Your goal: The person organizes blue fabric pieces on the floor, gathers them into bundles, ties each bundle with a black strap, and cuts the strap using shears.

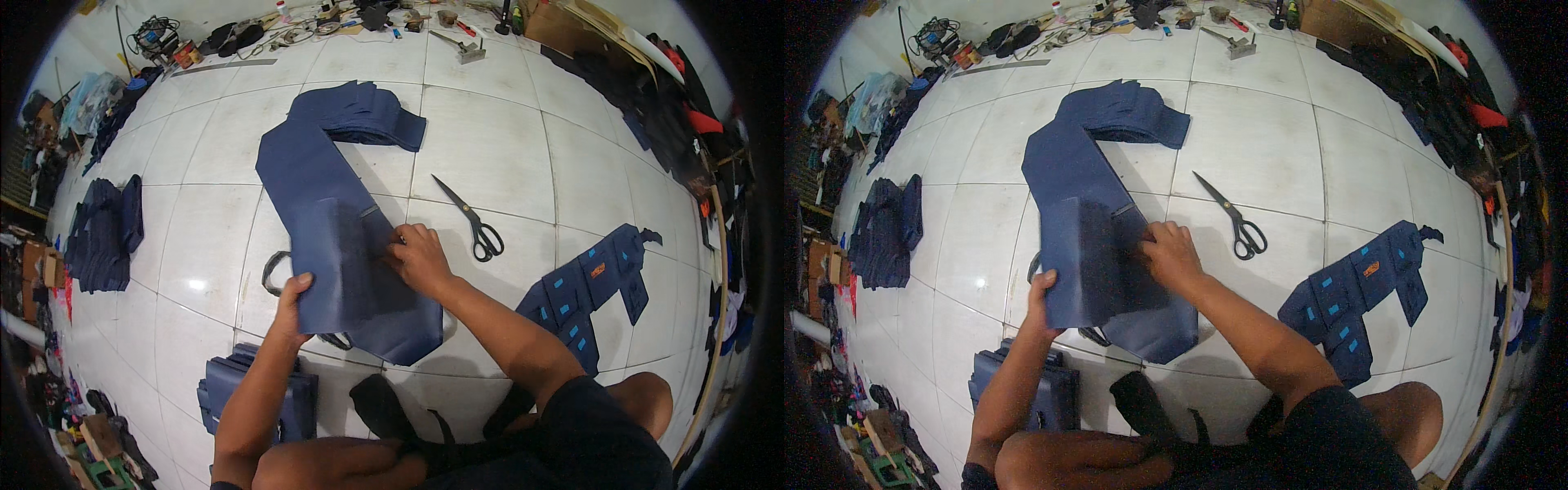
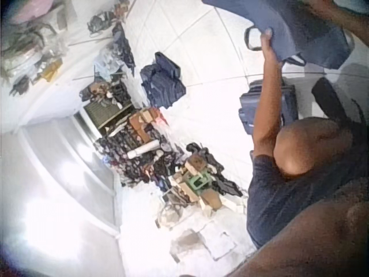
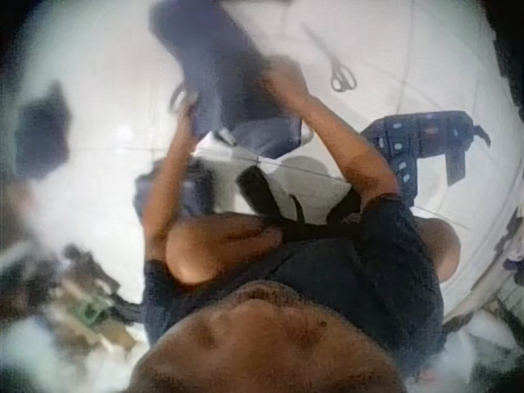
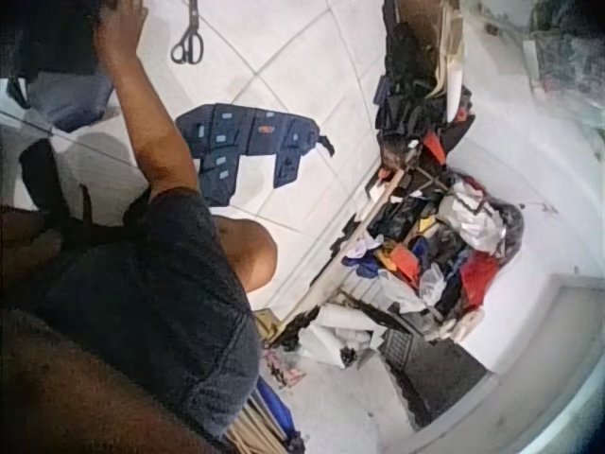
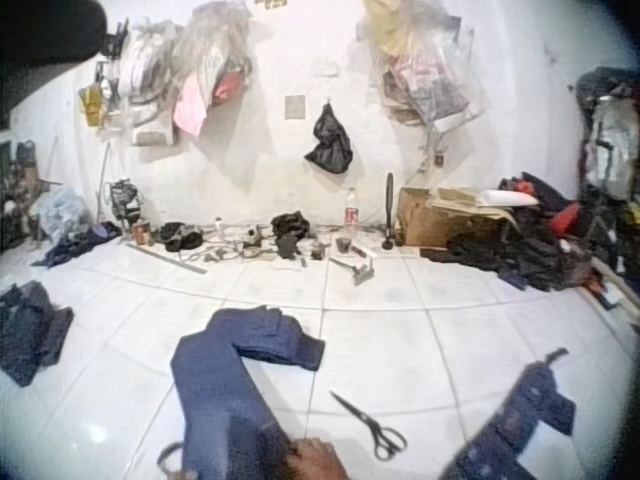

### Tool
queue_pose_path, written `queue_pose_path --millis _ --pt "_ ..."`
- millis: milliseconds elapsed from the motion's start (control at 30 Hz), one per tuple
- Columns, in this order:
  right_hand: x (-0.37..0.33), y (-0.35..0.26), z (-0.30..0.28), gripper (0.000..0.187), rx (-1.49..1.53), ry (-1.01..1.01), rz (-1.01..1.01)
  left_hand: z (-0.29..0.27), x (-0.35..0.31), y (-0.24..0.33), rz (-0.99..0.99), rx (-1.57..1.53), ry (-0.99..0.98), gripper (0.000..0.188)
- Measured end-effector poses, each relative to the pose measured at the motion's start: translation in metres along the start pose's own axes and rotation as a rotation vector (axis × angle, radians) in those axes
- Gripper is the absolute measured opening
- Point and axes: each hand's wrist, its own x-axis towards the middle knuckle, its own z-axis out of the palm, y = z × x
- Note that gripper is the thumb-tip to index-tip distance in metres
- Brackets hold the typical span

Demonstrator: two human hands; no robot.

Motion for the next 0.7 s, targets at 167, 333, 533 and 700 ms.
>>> queue_pose_path --millis 167,333,533,700 --pt "-0.006 -0.002 -0.024 0.016 0.062 -0.276 0.12 0.021 0.014 -0.009 -0.096 0.222 -0.038 0.091" --pt "-0.02 0.005 -0.043 0.012 0.126 -0.243 0.084 0.029 0.033 -0.009 -0.122 0.466 -0.074 0.105" --pt "-0.022 0.002 -0.063 0.011 0.029 -0.169 0.043 0.055 0.015 0.014 -0.16 0.818 0.011 0.105" --pt "-0.019 -0.01 -0.083 0.011 -0.008 -0.14 -0.03 0.035 0.023 0.02 -0.163 1.076 -0.013 0.105"
